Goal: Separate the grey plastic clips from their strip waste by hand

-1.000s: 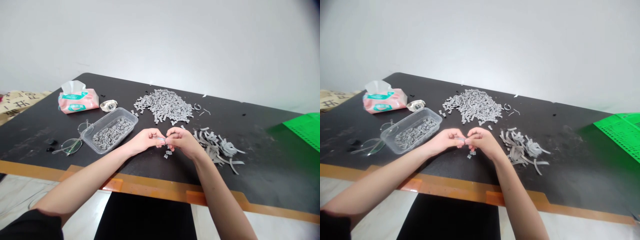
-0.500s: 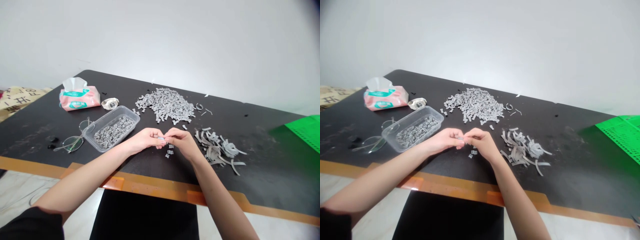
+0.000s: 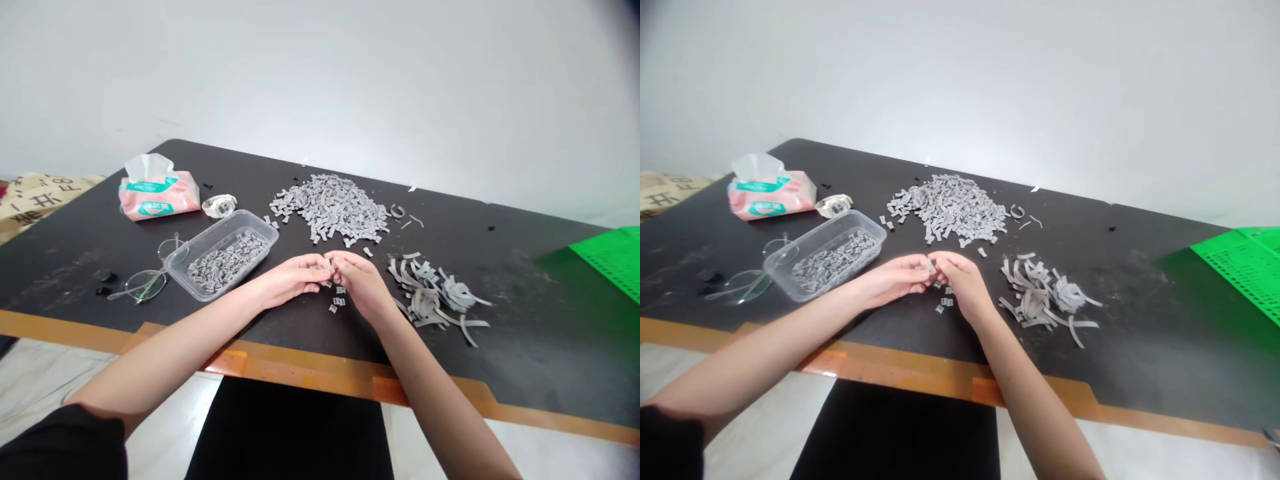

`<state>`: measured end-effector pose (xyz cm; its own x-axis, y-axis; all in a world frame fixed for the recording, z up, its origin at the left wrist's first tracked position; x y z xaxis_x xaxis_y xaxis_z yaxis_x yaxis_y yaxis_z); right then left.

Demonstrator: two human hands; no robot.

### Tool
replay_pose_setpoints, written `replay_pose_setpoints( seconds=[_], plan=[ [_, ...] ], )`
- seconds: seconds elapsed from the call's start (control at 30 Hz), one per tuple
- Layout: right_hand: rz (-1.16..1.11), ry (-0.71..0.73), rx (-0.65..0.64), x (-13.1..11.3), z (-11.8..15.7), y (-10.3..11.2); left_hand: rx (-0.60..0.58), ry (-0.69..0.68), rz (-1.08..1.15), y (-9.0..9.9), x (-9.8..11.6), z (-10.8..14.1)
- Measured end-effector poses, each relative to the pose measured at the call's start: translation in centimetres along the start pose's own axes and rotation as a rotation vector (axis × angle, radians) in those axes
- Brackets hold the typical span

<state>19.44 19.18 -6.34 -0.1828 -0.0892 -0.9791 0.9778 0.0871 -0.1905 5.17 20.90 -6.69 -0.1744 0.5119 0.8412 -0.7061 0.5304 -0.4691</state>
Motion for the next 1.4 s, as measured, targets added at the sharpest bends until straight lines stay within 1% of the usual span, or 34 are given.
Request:
replay_pose_setpoints(
  seconds=[0.07, 0.1, 0.17, 0.23, 0.3, 0.33, 0.4, 0.47, 0.53, 0.6, 0.67, 0.73, 0.83, 0.93, 1.0, 1.07, 1.17, 1.27, 1.33, 1.4],
  plan=[
    [0.072, 0.099, 0.036, -0.6, 0.1, 0.3, 0.041, -0.036, 0.064, 0.2, 0.3, 0.1],
    [0.132, 0.172, 0.017, -1.0, 0.1, 0.3, 0.05, -0.052, 0.086, 0.2, 0.4, 0.1],
    [0.329, 0.368, -0.058, -1.7, 0.5, 0.0, 0.044, -0.075, 0.129, 0.2, 0.5, 0.2],
    [0.589, 0.593, -0.09, -2.0, 0.9, -0.6, 0.026, -0.085, 0.185, 0.1, 0.5, 0.2],
    [0.818, 0.773, -0.049, -1.9, 1.3, -1.0, 0.011, -0.079, 0.223, -0.2, 0.3, 0.3],
    [0.897, 0.834, -0.01, -1.8, 1.4, -1.1, 0.006, -0.071, 0.229, -0.3, 0.1, 0.3],
    [1.008, 0.921, 0.072, -1.7, 1.5, -1.2, -0.013, -0.057, 0.232, -0.6, -0.1, 0.3],
    [1.07, 0.983, 0.126, -1.8, 1.8, -1.1, -0.023, -0.045, 0.242, -0.8, -0.2, 0.3],
    [1.078, 1.029, 0.14, -2.1, 2.0, -0.9, -0.018, -0.037, 0.252, -0.9, -0.3, 0.4],
    [1.038, 1.047, 0.135, -2.5, 2.3, -0.8, 0.0, -0.034, 0.249, -0.8, -0.2, 0.5],
    [0.963, 1.005, 0.111, -2.9, 2.4, -0.7, 0.025, -0.049, 0.217, -0.8, -0.1, 0.6],
    [0.85, 0.897, 0.067, -3.0, 2.2, -0.6, 0.07, -0.1, 0.15, -0.6, 0.2, 0.6],
    [0.643, 0.677, 0.026, -2.9, 1.7, -0.6, 0.183, -0.217, -0.03, -0.3, 0.9, 0.8],
    [0.428, 0.409, 0.058, -2.3, 1.2, -0.4, 0.287, -0.308, -0.263, -0.3, 1.6, 1.1],
    [0.28, 0.235, 0.066, -1.6, 0.9, -0.4, 0.327, -0.341, -0.395, -0.5, 2.0, 1.4],
    [0.148, 0.115, 0.052, -1.1, 0.8, -0.5, 0.35, -0.358, -0.5, -0.7, 2.2, 1.7],
    [0.016, 0.041, 0.039, -0.7, 0.6, -0.5, 0.351, -0.37, -0.625, -0.9, 2.4, 1.9],
    [-0.004, 0.04, 0.058, -0.7, 0.5, -0.3, 0.359, -0.405, -0.754, -1.0, 2.4, 2.0],
    [0.011, 0.049, 0.079, -0.7, 0.5, -0.2, 0.397, -0.461, -0.907, -1.0, 2.4, 2.1],
    [0.02, 0.045, 0.095, -0.6, 0.5, -0.1, 0.439, -0.529, -1.107, -1.1, 2.5, 2.2]
  ],
)
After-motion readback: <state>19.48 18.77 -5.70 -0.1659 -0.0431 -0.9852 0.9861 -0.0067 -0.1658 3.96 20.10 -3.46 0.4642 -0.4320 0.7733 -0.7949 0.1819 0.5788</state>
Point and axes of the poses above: each hand's wrist, its own z-axis away from the middle knuckle, its own y-axis out of the back of the hand, x = y × z, the point moved 4 cm from there along -z, towards the middle knuckle, and after that the axes turned 3 degrees about y, right-handed, at the moved point
